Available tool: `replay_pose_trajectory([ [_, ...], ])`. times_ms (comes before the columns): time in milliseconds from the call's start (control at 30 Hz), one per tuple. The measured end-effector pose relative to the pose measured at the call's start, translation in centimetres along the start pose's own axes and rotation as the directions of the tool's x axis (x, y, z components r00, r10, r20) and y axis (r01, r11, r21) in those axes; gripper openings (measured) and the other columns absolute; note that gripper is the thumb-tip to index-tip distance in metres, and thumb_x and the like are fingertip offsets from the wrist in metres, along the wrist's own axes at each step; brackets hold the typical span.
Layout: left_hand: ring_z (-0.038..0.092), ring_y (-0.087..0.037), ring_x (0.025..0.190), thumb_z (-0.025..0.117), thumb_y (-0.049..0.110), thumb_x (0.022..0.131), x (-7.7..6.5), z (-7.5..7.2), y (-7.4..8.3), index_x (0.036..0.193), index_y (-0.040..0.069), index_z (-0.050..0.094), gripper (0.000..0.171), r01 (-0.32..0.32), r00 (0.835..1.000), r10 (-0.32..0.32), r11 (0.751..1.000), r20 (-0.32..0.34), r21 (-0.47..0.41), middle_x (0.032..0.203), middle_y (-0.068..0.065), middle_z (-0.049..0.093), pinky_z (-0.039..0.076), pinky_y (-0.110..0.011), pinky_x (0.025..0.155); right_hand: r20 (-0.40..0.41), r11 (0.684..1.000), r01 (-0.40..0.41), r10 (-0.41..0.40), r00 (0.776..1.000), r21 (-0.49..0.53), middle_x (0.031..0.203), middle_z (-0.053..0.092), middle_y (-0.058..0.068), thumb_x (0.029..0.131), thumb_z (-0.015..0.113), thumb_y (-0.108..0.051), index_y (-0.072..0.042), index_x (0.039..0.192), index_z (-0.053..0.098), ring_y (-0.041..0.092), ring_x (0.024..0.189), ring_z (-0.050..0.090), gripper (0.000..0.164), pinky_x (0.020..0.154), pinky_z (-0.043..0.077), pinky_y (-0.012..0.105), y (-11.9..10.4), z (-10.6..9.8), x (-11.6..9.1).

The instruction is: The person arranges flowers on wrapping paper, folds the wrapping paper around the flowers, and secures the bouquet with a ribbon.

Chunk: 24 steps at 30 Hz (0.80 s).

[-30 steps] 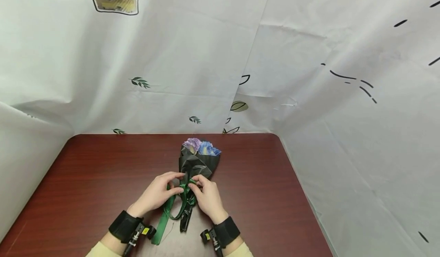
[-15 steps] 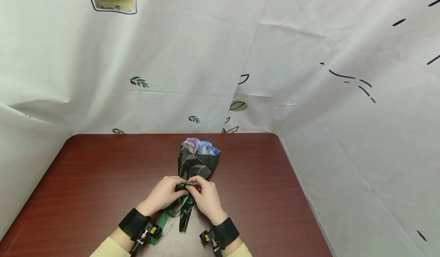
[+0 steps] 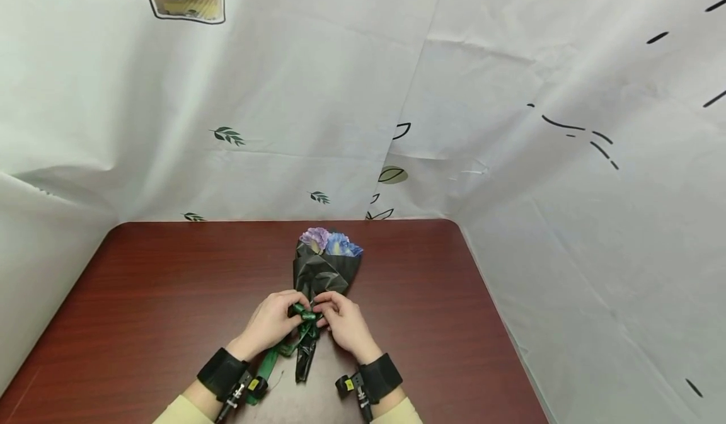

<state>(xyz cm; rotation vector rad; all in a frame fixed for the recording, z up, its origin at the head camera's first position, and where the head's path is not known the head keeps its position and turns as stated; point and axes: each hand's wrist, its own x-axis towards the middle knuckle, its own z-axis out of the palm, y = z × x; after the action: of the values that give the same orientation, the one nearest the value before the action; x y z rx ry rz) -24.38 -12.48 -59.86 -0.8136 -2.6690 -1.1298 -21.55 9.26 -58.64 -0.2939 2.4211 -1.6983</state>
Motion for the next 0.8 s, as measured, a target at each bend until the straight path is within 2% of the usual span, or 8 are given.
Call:
replay_pose_trajectory([
  [100,0.049,-0.002,0.069,0.083,-0.010,0.084,-0.1,0.1,-0.1,0.094,0.026,0.079,0.038,-0.005,1.000,0.005,1.000,-0.012,-0.015,0.099,0.010,0.073,0.042,-0.025,0.064,0.056,1.000,-0.019,0.019,0.998,-0.001,0.116,0.080,0.015,0.117,0.057,-0.007,0.001,0.138,0.070,0.034,0.081,0.075,0.026,0.069,0.058,0.032,-0.1,0.2,0.1],
  [267,0.053,-0.002,0.071,0.082,-0.013,0.083,-0.2,0.3,-0.2,0.091,0.026,0.079,0.040,-0.009,0.999,0.009,1.000,-0.048,-0.011,0.095,0.011,0.072,0.043,-0.024,0.065,0.108,0.999,-0.018,0.022,0.994,-0.043,0.112,0.079,0.010,0.116,0.061,-0.010,0.000,0.142,0.071,0.036,0.076,0.071,0.029,0.068,0.055,0.031,-0.2,0.3,0.1],
  [433,0.062,-0.005,0.077,0.081,-0.014,0.083,-0.2,0.5,-0.2,0.090,0.027,0.079,0.042,0.015,0.997,-0.018,0.999,-0.075,-0.041,0.094,0.013,0.072,0.048,-0.024,0.069,0.146,0.992,-0.024,0.041,0.988,-0.122,0.104,0.076,0.006,0.115,0.063,-0.011,-0.003,0.145,0.073,0.032,0.075,0.067,0.032,0.064,0.050,0.027,0.0,0.0,0.2],
  [467,0.063,-0.005,0.078,0.081,-0.014,0.083,-0.2,0.5,-0.2,0.089,0.027,0.079,0.042,0.019,0.997,-0.023,0.998,-0.080,-0.054,0.093,0.013,0.072,0.049,-0.024,0.070,0.152,0.992,-0.007,0.027,0.988,-0.128,0.101,0.075,0.002,0.116,0.064,-0.017,-0.007,0.144,0.074,0.027,0.073,0.067,0.032,0.063,0.049,0.027,1.4,0.0,0.6],
  [500,0.063,-0.004,0.078,0.081,-0.015,0.083,-0.2,0.5,-0.2,0.089,0.027,0.079,0.042,0.026,0.996,-0.031,0.997,-0.082,-0.071,0.093,0.013,0.072,0.049,-0.024,0.070,0.153,0.990,-0.007,0.029,0.988,-0.140,0.101,0.074,0.001,0.116,0.064,-0.018,-0.008,0.143,0.075,0.022,0.072,0.065,0.031,0.063,0.048,0.027,1.5,0.0,0.6],
  [667,0.052,-0.002,0.070,0.077,-0.016,0.083,-0.1,0.4,-0.4,0.089,0.027,0.079,0.043,0.054,0.995,-0.065,0.989,-0.074,-0.136,0.091,0.013,0.069,0.044,-0.023,0.066,0.130,0.980,0.012,0.014,0.991,-0.199,0.095,0.068,-0.003,0.116,0.065,-0.024,-0.012,0.130,0.080,0.006,0.066,0.054,0.024,0.064,0.044,0.026,1.7,0.0,0.5],
  [700,0.049,-0.002,0.068,0.077,-0.016,0.083,-0.1,0.3,-0.4,0.090,0.027,0.079,0.044,0.059,0.995,-0.070,0.988,-0.070,-0.146,0.090,0.013,0.069,0.042,-0.023,0.065,0.121,0.976,-0.001,0.027,0.992,-0.216,0.094,0.069,-0.001,0.115,0.064,-0.020,-0.009,0.128,0.080,0.007,0.067,0.054,0.022,0.066,0.044,0.026,0.4,0.0,0.2],
  [800,0.043,-0.002,0.063,0.074,-0.017,0.083,-0.1,0.3,-0.5,0.092,0.026,0.080,0.044,0.065,0.995,-0.076,0.984,-0.062,-0.164,0.088,0.013,0.066,0.039,-0.023,0.063,0.099,0.972,0.001,0.023,0.995,-0.237,0.091,0.069,-0.001,0.116,0.063,-0.020,-0.010,0.122,0.080,0.006,0.067,0.052,0.020,0.067,0.044,0.025,0.5,0.1,0.2],
])
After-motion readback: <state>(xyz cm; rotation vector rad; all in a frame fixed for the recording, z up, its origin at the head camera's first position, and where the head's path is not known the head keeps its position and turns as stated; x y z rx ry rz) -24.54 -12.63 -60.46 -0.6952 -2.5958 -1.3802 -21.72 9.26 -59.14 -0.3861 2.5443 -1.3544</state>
